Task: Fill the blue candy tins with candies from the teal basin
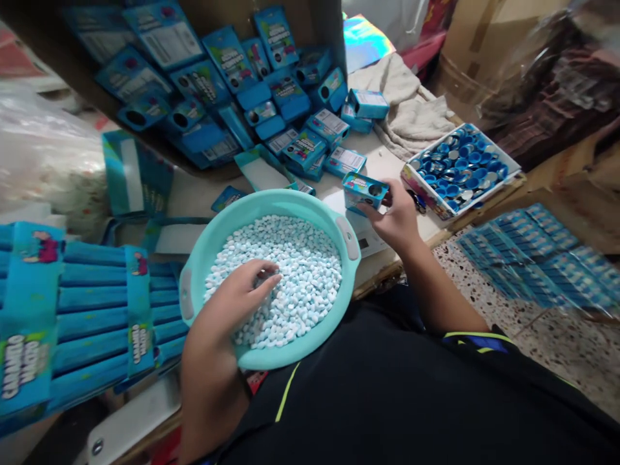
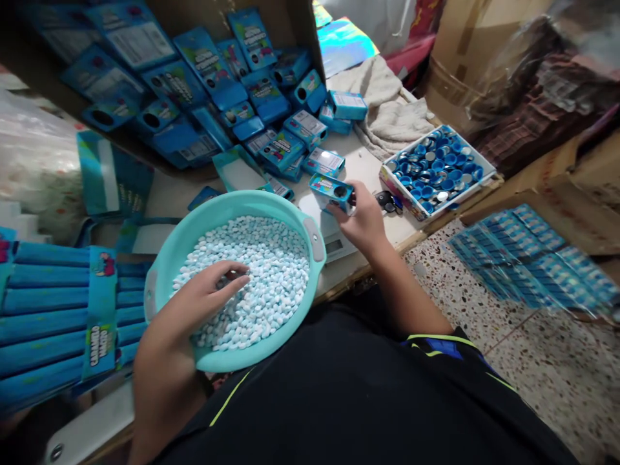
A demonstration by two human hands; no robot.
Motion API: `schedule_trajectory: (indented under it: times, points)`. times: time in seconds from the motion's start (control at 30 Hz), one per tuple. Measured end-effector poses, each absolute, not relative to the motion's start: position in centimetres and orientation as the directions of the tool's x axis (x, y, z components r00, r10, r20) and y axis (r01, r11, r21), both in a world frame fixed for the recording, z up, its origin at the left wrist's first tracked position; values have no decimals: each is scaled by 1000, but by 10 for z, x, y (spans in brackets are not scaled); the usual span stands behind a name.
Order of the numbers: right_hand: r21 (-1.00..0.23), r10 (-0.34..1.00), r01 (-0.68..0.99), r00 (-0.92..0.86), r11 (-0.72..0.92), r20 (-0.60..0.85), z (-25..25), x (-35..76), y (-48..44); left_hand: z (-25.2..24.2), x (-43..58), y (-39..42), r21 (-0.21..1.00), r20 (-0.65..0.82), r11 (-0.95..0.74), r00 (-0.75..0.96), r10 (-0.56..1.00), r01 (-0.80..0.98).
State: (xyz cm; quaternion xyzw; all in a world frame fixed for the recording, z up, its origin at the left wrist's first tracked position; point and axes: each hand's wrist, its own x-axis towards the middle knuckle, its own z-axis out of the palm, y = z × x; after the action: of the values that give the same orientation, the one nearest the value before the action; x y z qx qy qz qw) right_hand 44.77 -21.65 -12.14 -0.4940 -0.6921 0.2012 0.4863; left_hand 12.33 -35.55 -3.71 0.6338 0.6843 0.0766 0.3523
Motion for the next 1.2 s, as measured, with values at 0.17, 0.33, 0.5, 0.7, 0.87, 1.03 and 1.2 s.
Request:
schedule_trajectory:
  times: [0.17,0.33,0.5,0.7,0.87,1.03,1.2]
  points:
    - [-819,907,411,-50,400,418,-135,448,-220,-40,120,-350,525,-415,202,41,909,826]
    - [-838,893,342,-11,426,450,-138,458,-229,-43,119,-348,494,-442,233,11,897,838]
    - [-866,878,349,190,358,440,-151,480,-234,-40,121,-345,457,-448,244,-15,894,856]
    - [-859,853,414,285,301,436,-172,492,-237,-37,122,-342,414,-480,273,-46,876,868]
    - [-842,868,429,216,328,448,-172,490,-231,-35,124,-341,395,-515,296,-57,855,870]
    - [-858,896,412,178,308,407,-171,492,-228,-31,127,-342,396,-506,285,-52,861,873]
    - [-879,896,381,218,288,388,-173,493,-228,-33,125,-345,455,-515,230,44,856,860]
